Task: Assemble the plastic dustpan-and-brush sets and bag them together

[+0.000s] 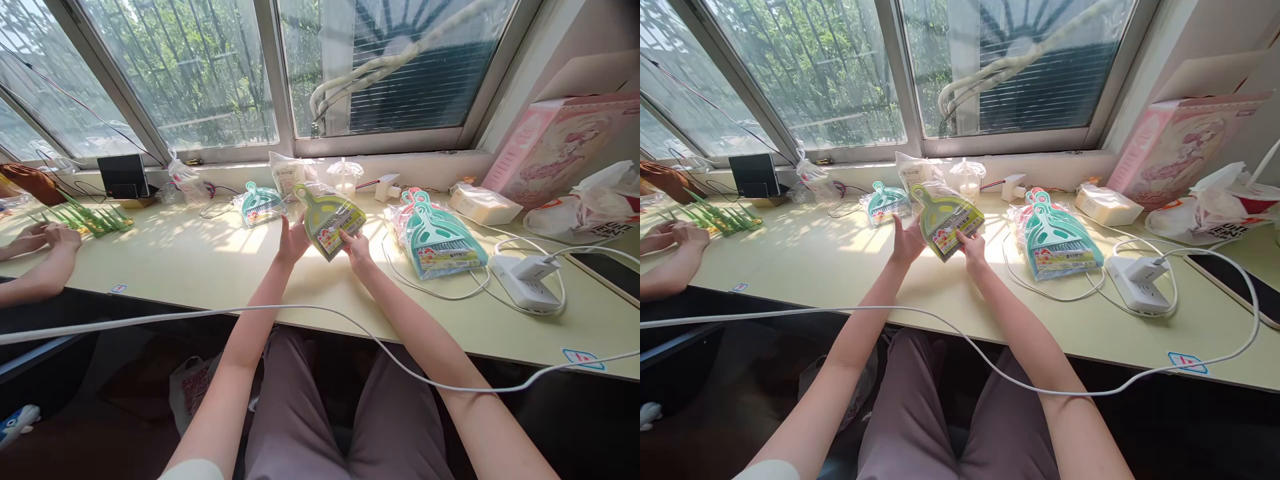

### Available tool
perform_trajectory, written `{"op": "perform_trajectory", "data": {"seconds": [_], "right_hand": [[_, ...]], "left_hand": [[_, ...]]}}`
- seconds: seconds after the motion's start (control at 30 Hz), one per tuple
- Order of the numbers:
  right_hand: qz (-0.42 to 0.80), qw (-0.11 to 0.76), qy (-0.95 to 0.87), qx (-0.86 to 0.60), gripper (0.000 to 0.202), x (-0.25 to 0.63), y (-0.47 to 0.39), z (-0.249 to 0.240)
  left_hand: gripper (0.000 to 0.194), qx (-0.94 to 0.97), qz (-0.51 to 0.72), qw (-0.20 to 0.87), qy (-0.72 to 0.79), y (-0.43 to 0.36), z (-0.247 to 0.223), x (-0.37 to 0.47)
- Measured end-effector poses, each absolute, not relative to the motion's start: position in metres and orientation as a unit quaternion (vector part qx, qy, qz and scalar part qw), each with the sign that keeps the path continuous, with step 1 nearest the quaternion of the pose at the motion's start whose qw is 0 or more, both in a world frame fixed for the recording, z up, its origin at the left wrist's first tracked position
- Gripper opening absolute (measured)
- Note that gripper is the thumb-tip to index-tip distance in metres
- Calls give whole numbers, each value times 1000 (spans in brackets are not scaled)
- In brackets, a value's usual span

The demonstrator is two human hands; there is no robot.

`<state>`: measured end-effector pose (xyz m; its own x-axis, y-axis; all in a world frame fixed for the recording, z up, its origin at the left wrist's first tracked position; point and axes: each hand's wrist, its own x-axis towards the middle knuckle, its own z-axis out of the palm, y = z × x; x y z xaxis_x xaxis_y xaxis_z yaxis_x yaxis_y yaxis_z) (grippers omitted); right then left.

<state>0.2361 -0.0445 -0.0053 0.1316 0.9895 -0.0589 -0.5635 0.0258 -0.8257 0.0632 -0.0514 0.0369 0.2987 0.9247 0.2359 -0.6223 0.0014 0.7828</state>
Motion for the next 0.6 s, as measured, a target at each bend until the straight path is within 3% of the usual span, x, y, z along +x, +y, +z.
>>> {"op": "perform_trajectory", "data": {"seconds": [0.3, 0.43, 0.6], "right_hand": [[548, 705, -232, -385, 24, 249, -41, 7], [537, 718, -190, -398, 23, 248, -43, 6], [510, 708, -245, -422, 23, 246, -42, 2]], "left_hand": [[64, 518, 459, 691, 209, -58, 4, 115], [59, 496, 500, 673, 226, -57, 4, 123], [68, 489, 571, 609, 253, -50, 5, 119]]}}
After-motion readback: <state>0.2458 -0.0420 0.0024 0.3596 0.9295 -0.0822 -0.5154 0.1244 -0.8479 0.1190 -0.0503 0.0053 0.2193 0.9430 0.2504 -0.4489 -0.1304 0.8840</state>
